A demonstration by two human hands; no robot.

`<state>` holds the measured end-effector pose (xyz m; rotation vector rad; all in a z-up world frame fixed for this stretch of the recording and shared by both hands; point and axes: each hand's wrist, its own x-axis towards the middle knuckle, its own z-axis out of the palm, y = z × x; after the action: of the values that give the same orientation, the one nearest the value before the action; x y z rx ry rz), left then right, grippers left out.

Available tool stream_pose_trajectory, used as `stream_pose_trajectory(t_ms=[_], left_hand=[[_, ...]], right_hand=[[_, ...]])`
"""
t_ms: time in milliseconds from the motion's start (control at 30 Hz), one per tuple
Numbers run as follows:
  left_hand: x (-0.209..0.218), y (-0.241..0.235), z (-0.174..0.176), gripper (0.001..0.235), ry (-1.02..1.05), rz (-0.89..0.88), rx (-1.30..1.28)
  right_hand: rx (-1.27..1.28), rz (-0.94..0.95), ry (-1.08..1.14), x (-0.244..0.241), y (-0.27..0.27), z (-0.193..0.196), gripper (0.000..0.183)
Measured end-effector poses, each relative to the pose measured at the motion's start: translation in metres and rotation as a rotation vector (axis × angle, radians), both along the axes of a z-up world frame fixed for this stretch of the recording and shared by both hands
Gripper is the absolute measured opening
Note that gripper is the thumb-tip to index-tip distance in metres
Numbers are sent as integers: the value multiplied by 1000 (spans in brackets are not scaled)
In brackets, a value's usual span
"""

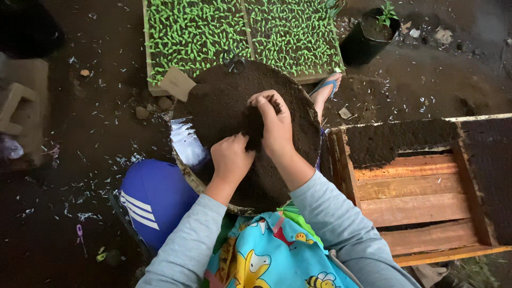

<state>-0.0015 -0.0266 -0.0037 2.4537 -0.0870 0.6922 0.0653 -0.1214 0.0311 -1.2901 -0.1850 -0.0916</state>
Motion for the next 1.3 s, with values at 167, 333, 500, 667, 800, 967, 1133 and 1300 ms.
stream_pose_trajectory(t_ms=[167, 333, 500, 667, 800, 967, 1133, 1300], left_hand=[[-6, 5, 0, 6, 22, -3, -69], [-5, 9, -4, 7, 48, -2, -19], [-5, 6, -9, 4, 16, -34, 44], [-3, 0, 1, 6, -52, -10, 37], [-6, 2, -8, 7, 6, 28, 67], [-8, 2, -3, 8, 87, 32, -3], [-9, 3, 1, 16, 201, 79, -150], [-13, 5, -6, 18, 179, 69, -456]], right_hand=[[-118, -9, -123, 13, -13, -18, 11], [-667, -223, -279, 43, -43, -112, 23], [-795, -199, -222, 1, -40, -127, 34], [-315, -134, 192, -15, -55, -164, 26], [266, -162, 558, -11, -48, -106, 40], [410, 47, 179, -5, -27, -30, 24], [278, 48, -110, -13, -19, -32, 12], [-517, 127, -273, -41, -58, -58, 49]])
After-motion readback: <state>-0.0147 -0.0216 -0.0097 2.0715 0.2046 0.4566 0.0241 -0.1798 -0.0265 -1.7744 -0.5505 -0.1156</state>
